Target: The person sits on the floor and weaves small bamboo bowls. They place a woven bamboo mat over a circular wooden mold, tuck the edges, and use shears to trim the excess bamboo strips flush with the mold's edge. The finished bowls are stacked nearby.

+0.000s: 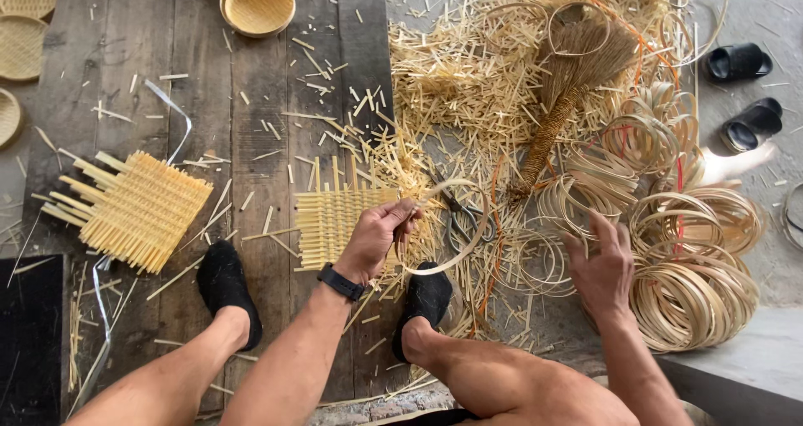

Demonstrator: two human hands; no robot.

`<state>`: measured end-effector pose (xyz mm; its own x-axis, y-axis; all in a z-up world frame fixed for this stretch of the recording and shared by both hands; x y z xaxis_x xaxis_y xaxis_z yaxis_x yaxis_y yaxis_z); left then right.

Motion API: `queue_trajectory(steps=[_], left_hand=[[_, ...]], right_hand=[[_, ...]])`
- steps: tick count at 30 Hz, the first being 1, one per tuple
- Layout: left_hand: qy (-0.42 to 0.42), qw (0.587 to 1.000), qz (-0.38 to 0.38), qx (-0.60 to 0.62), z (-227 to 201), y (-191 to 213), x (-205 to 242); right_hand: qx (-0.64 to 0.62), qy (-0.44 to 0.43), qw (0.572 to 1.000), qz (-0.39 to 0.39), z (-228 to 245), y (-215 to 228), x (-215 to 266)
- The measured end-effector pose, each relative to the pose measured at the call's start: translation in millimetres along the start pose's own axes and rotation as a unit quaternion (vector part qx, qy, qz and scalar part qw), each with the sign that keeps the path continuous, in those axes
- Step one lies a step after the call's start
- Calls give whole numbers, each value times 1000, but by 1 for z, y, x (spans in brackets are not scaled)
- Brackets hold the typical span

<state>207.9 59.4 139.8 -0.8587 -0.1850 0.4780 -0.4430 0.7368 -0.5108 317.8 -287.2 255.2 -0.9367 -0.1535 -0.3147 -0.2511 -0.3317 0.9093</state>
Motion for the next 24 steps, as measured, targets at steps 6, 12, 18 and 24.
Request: queue_trajectory(steps=[6, 12, 18, 24], left_hand=[[21, 996, 84, -3, -1, -26, 27], [63, 997, 34, -29, -30, -6, 47], [144, 988, 60, 8, -10, -4, 48], [182, 981, -50, 46, 15, 19, 44]], right_hand=[[-172, 467, 867, 21, 229, 30, -1], [-220, 501, 826, 135, 292, 7, 11], [-141, 547, 818, 107, 330, -16, 48], [-161, 503, 844, 96, 330, -34, 67]])
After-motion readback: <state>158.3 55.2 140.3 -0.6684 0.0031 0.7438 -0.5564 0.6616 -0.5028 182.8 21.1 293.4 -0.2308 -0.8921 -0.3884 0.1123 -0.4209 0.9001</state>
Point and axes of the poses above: each hand's wrist, its own x-axis away from the middle knuckle, its own y-axis out of the back of the hand, z = x × y, the point moved 8 cm from there along -x, towards the middle knuckle, and after that the axes turned 9 degrees about -z, right-handed, at the moved point
